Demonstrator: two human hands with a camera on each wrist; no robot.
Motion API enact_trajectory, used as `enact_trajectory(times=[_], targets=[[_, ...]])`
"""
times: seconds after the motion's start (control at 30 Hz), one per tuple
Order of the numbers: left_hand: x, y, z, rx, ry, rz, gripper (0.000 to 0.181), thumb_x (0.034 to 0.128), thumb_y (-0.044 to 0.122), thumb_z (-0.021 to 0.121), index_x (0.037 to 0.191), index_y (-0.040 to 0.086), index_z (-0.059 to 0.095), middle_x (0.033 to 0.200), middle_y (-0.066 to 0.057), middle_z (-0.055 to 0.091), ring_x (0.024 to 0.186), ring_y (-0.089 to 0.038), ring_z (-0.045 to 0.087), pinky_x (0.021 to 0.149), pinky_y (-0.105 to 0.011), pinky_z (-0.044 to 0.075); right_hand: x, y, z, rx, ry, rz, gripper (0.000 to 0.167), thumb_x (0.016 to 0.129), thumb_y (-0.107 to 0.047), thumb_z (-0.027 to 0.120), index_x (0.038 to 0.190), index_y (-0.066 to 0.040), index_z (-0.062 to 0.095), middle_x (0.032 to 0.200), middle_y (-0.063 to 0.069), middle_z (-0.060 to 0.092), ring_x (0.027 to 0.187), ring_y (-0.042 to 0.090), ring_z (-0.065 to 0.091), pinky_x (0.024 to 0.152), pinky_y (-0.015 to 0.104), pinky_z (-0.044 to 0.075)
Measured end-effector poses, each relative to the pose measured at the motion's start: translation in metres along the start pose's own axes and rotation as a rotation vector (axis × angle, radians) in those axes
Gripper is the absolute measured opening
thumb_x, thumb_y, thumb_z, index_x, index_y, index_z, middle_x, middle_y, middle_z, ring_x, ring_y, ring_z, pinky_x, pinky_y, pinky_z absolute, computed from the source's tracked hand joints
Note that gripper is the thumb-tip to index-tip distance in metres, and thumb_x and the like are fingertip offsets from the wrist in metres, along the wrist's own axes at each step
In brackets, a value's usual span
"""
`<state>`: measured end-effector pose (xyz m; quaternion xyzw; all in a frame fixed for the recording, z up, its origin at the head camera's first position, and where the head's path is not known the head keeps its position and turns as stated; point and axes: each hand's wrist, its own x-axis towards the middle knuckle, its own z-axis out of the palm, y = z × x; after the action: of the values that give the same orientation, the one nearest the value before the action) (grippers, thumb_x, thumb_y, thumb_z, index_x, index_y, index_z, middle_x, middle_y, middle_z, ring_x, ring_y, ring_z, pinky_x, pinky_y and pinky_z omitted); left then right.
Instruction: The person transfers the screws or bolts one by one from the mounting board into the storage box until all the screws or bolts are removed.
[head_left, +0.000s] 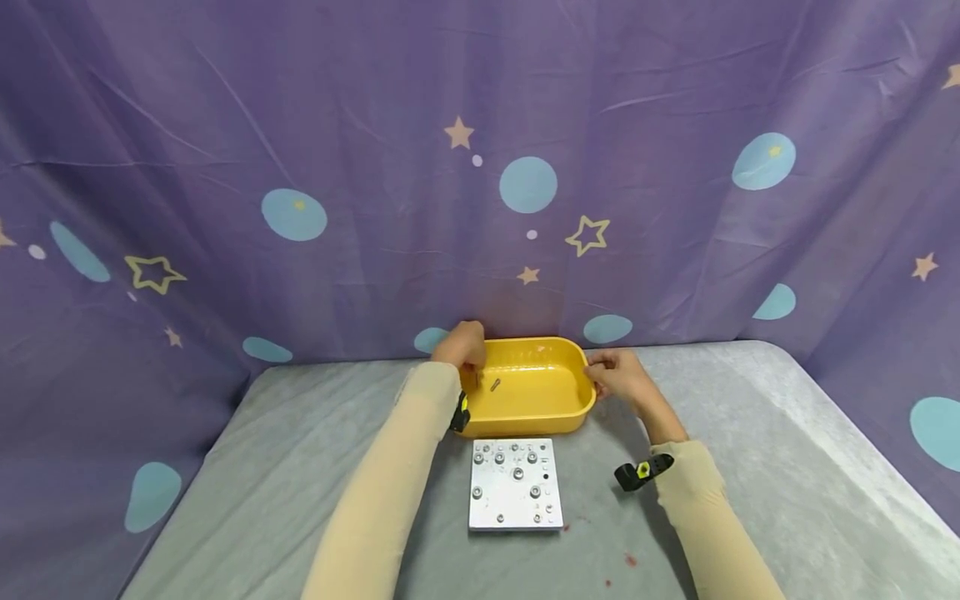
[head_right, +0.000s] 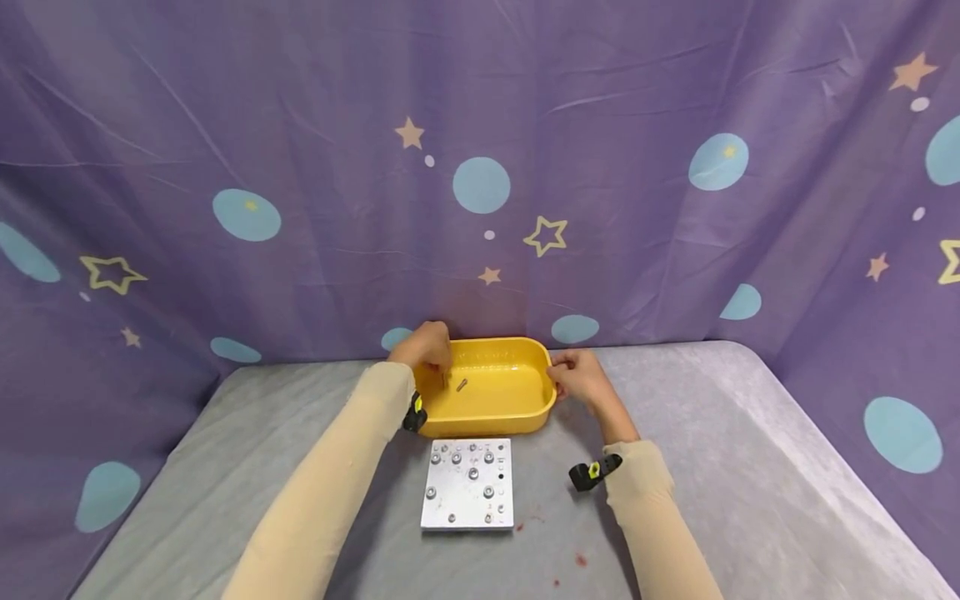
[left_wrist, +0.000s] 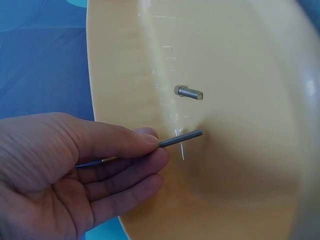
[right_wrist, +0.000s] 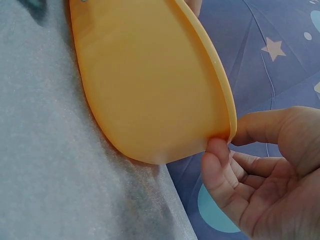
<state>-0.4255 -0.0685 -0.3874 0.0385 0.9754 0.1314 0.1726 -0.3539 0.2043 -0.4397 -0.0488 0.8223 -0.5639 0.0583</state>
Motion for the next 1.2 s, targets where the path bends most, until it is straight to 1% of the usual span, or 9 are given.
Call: enact_trajectory(times=[0.13,0.33,0.53,0.7,0.77,0.97,1.03,1.2], targets=[[0.000,0.000,0.002,0.025,0.025,0.011,0.021,0.0754,-0.013,0.067,0.095,-0.006,0.067,0.091,-0.020,0.065,0.049,-0.017,0.053,0.042,-0.024,0.040,-0.002,-0.003,0.001,0.000,-0.004,-0.001,0.032,0.097,-0.005,0.059,0.119,0.017,0.061,0.083,0.010,0.064,0.067,0.012,0.060,0.061,0.028,0.059],[-0.003,0.000,0.005,0.040,0.037,0.035,0.029,0.0747,-0.015,0.070,0.101,-0.005,0.065,0.107,-0.023,0.064,0.059,-0.020,0.057,0.044,-0.024,0.043,-0.002,-0.003,0.000,-0.016,0.008,0.019,0.031,0.097,-0.006,0.059,0.119,0.015,0.062,0.084,0.010,0.064,0.068,0.013,0.060,0.062,0.029,0.059],[-0.007,0.000,0.008,0.035,0.052,0.050,0.030,0.0739,-0.016,0.071,0.101,-0.005,0.067,0.111,-0.023,0.067,0.062,-0.022,0.063,0.045,-0.023,0.046,-0.002,-0.003,0.001,-0.012,0.004,0.017,0.032,0.097,-0.006,0.059,0.120,0.016,0.061,0.082,0.008,0.063,0.068,0.012,0.059,0.062,0.029,0.059],[-0.007,0.000,0.010,0.028,0.045,0.034,0.030,0.0755,-0.015,0.073,0.103,-0.005,0.068,0.109,-0.023,0.069,0.066,-0.023,0.069,0.045,-0.024,0.047,-0.003,-0.006,0.001,0.002,0.001,0.014,0.033,0.097,-0.007,0.060,0.120,0.017,0.060,0.082,0.009,0.063,0.068,0.012,0.059,0.061,0.028,0.058],[-0.006,0.000,0.011,0.028,0.041,0.026,0.030,0.0762,-0.014,0.073,0.105,-0.005,0.068,0.109,-0.022,0.069,0.066,-0.024,0.069,0.046,-0.024,0.047,-0.004,-0.006,0.001,0.007,0.001,0.012,0.033,0.097,-0.006,0.059,0.120,0.017,0.060,0.082,0.009,0.063,0.068,0.012,0.059,0.060,0.028,0.058],[-0.002,-0.001,0.013,-0.009,0.036,-0.011,0.034,0.0793,-0.012,0.073,0.112,-0.005,0.067,0.113,-0.023,0.067,0.068,-0.025,0.072,0.048,-0.025,0.051,-0.004,-0.006,0.002,0.014,0.009,0.010,0.031,0.097,-0.006,0.059,0.117,0.017,0.061,0.078,0.005,0.060,0.066,0.012,0.058,0.058,0.025,0.056],[-0.001,-0.001,0.014,-0.014,0.038,-0.022,0.034,0.0790,-0.012,0.073,0.111,-0.005,0.067,0.113,-0.023,0.067,0.068,-0.024,0.072,0.048,-0.025,0.051,-0.004,-0.006,0.003,0.017,0.015,0.011,0.030,0.096,-0.005,0.060,0.116,0.017,0.061,0.076,0.004,0.060,0.065,0.012,0.058,0.058,0.024,0.056],[0.004,-0.001,0.016,0.012,0.037,-0.043,0.031,0.0786,-0.011,0.074,0.108,-0.004,0.067,0.113,-0.022,0.067,0.064,-0.022,0.070,0.045,-0.024,0.048,-0.003,-0.003,0.002,0.017,0.019,0.001,0.029,0.096,-0.003,0.059,0.116,0.019,0.060,0.073,0.004,0.059,0.062,0.011,0.058,0.056,0.024,0.055]])
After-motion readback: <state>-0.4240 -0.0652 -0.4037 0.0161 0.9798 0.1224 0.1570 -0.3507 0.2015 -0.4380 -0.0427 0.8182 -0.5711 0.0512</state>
